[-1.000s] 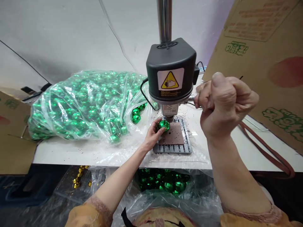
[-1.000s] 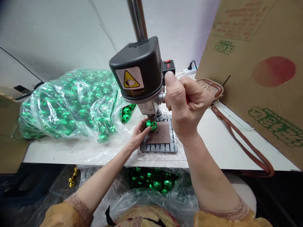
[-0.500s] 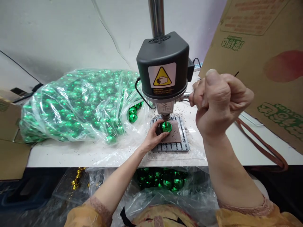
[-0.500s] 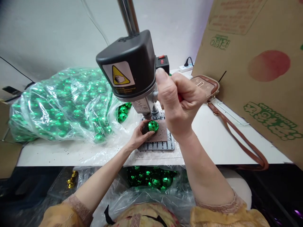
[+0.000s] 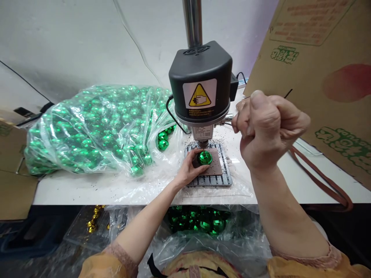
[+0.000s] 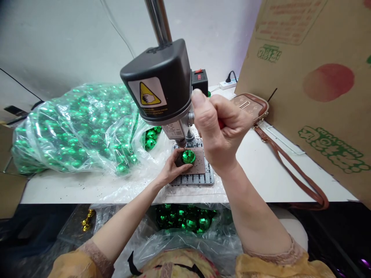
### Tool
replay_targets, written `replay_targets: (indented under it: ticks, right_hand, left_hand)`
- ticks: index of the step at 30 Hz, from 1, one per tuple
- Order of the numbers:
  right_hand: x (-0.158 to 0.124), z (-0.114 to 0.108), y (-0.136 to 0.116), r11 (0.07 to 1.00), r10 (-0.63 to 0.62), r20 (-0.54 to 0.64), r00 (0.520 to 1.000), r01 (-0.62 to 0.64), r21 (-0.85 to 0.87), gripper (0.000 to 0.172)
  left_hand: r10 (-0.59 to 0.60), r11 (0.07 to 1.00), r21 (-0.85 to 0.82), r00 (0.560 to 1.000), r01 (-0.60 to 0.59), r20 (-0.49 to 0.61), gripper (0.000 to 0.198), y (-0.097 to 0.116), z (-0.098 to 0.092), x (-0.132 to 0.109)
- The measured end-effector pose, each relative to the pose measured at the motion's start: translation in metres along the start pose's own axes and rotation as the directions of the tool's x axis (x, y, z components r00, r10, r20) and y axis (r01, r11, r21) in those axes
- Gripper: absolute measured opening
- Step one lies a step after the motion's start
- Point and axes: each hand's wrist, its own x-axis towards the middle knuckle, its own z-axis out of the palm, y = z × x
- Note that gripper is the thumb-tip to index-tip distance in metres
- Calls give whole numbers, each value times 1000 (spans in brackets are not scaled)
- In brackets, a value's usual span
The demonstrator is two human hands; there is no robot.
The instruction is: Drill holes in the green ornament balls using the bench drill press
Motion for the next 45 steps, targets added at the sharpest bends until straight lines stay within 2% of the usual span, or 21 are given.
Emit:
replay_targets:
  ticks: [8,13,19,27,40,43,45]
  right_hand:
    - [-14,-2,2,997,-71,-39,997,71,8,55]
    - [-16,-6,5,993,-113,11,994,113,39,51]
    - [-23,-13,15,975,-208,19,978,205,85,52]
    - [-26,-18,14,967,-236,81,968,226,114,47]
    - [-38,-25,25,941,-333,88,939,324,99,46]
    - [-38,-23,21,951,-302,85,950,294,92,48]
    - [-30,-17,14,975,-213,42,976,210,68,50]
  left_hand:
    - [-7,1000,-17,1000,7,-8,57,-1,1,-1]
    - [-6,1000,-21,1000,5,-22,56,2,2,-1]
    - [-14,1000,-15,1000,13,-18,55,2,3,-1]
    - [0,1000,1,1000,0,-19,55,0,2,-1]
    - [-21,999,-46,1000,20,-23,56,-1,3,-1]
    - [-19,999,-42,999,17,-27,57,-3,3,-2]
    - [-23,999,-37,999,21,-36,58,-4,4,-2]
